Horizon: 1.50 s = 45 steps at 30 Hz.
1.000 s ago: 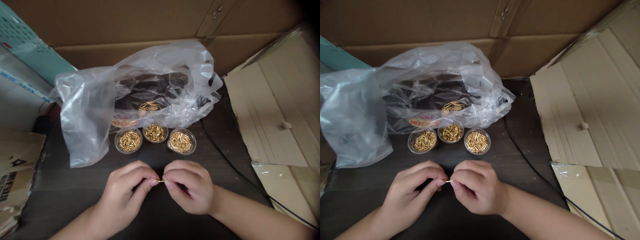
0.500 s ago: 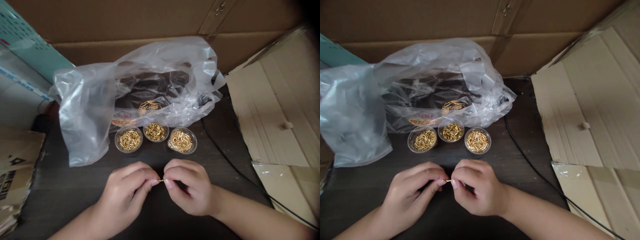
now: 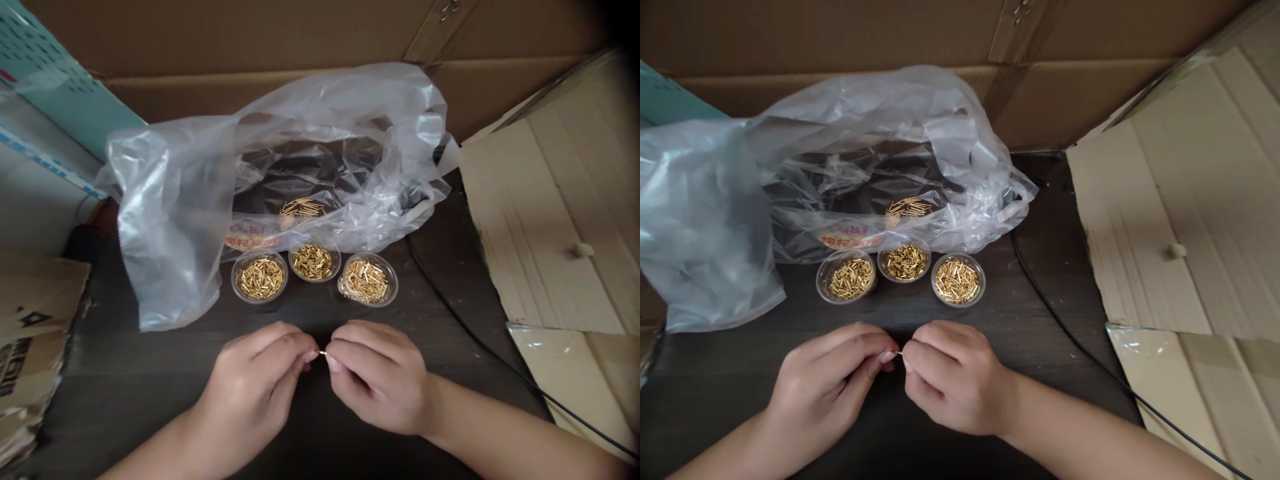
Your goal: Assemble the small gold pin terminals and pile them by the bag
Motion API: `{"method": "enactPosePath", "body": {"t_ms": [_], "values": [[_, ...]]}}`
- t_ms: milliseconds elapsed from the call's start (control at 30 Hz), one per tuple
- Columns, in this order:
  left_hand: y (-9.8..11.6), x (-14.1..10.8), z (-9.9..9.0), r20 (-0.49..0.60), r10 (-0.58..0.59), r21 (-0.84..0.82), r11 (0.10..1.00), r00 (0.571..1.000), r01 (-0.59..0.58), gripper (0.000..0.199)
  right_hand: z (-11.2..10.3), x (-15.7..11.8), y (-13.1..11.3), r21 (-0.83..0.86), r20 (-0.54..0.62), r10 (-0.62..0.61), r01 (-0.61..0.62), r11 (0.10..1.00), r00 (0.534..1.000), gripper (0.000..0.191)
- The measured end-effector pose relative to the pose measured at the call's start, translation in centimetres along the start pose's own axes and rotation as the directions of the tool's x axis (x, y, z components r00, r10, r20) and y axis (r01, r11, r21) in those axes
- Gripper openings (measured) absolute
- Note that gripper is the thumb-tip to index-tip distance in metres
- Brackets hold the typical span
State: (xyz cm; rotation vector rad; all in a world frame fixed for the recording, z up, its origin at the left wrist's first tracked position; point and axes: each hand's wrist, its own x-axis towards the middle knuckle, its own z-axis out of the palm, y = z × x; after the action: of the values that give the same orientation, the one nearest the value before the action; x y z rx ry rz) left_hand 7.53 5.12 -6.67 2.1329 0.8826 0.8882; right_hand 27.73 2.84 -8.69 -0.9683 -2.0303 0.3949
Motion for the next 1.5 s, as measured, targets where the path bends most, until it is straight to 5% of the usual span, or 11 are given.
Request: {"method": "enactPosePath", "body": {"t_ms": [200,400,833,1500], "values": [[0.5,0.0,0.0,0.004,-0.073,-0.093,0.993,0.997,0.073,0.019,-0.2,0.2,-0.1,0.035,-0.031,-0.014,0.015,0.999,0.999,0.016],[0.3,0.4,-0.3,0.013,-0.083,-0.13,0.988,0.996,0.084,0.017,-0.3,1.1,0.1,0.324,0.071,0.174,-0.187,0.927,0.982,0.014],[0.5,0.6,-0.3,0.02,-0.141,-0.259,0.956,0.99,0.142,0.017,-0.4,1.1,0.7,0.5,0.137,0.25,-0.285,0.818,0.958,0.013],[-0.8,0.7,0.2,0.148,-0.276,-0.246,0.92,0.95,0.305,0.017,-0.2,1.3,1.5,0.404,0.175,0.225,-0.279,0.871,0.958,0.014]]}}
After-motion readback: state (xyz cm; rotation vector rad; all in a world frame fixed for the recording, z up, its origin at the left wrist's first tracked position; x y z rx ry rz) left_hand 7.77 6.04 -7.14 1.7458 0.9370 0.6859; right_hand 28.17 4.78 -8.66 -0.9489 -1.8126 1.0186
